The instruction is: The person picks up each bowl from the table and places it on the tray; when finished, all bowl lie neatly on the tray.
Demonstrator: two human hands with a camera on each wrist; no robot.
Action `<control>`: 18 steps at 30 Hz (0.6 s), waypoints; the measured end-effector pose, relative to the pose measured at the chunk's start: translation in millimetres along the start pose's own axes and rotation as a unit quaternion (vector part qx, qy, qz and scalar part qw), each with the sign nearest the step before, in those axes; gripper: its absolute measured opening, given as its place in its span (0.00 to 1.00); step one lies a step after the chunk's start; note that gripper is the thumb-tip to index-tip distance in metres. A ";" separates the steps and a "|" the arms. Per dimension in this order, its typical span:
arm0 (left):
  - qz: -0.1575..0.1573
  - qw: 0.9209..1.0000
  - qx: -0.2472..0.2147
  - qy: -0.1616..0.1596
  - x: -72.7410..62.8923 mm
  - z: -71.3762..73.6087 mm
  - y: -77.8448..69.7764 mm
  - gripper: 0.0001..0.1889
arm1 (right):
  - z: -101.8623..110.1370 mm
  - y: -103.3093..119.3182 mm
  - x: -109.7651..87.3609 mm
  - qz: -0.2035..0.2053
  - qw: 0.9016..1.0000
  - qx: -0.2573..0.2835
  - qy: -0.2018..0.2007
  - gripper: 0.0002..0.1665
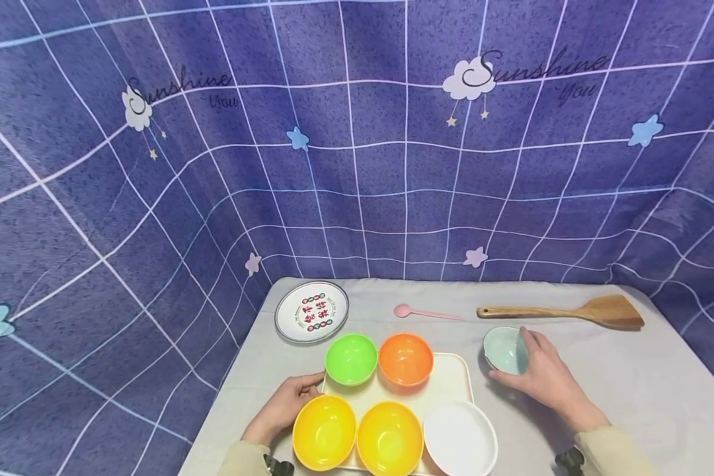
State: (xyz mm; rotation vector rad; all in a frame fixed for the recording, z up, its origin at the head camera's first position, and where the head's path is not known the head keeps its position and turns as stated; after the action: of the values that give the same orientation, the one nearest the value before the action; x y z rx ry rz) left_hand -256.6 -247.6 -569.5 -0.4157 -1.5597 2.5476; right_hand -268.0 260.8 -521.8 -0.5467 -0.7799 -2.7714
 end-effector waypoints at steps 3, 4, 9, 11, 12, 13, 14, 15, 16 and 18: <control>0.003 1.000 -0.004 0.002 -0.6 -0.2 0.2 0.23 | -3.5 -1.2 0.4 -0.013 1.000 0.004 0.004 0.72; 0.003 1.000 -0.004 0.002 -0.7 -0.1 -0.3 0.23 | -3.3 -1.1 0.6 -0.014 1.000 0.005 0.002 0.72; 0.006 1.000 -0.008 0.001 -1.2 0.6 -0.8 0.24 | -2.4 0.2 1.6 -0.024 1.000 0.008 0.005 0.71; 0.006 1.000 -0.012 0.003 -0.6 0.2 0.2 0.24 | -2.6 -0.1 1.3 -0.031 0.999 0.007 0.011 0.72; 0.006 1.000 -0.012 0.004 -0.2 0.0 0.8 0.23 | -2.7 -0.2 0.9 -0.035 0.999 0.006 0.013 0.72; 0.006 1.000 -0.012 0.005 0.2 -0.2 1.4 0.23 | -2.8 -0.6 0.5 -0.037 0.999 0.006 0.015 0.72; 0.006 1.000 -0.013 0.005 0.7 -0.4 1.9 0.23 | -2.7 -0.7 0.0 -0.039 0.999 0.006 0.016 0.72; 0.006 1.000 -0.011 0.005 1.0 -0.1 2.4 0.23 | -2.3 -0.5 -0.2 -0.039 0.999 0.005 0.015 0.72; 0.006 1.000 -0.011 0.005 1.1 -0.1 2.6 0.23 | -1.7 -0.2 -0.2 -0.037 0.999 0.004 0.013 0.72; 0.006 1.000 -0.011 0.005 1.4 0.5 2.6 0.23 | 0.1 1.0 0.4 -0.032 0.999 0.004 0.007 0.72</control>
State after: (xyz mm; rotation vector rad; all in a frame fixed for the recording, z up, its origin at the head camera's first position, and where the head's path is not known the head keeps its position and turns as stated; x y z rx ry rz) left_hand -258.0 -248.9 -571.9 -0.4411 -1.5875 2.5364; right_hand -268.1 259.9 -521.1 -0.5103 -0.8193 -2.8260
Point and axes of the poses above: each hand's wrist, its own x-axis towards the middle knuckle, its own z-axis out of the back of the hand, y = z × x, the point moved 6 cm from there along x, towards the middle knuckle
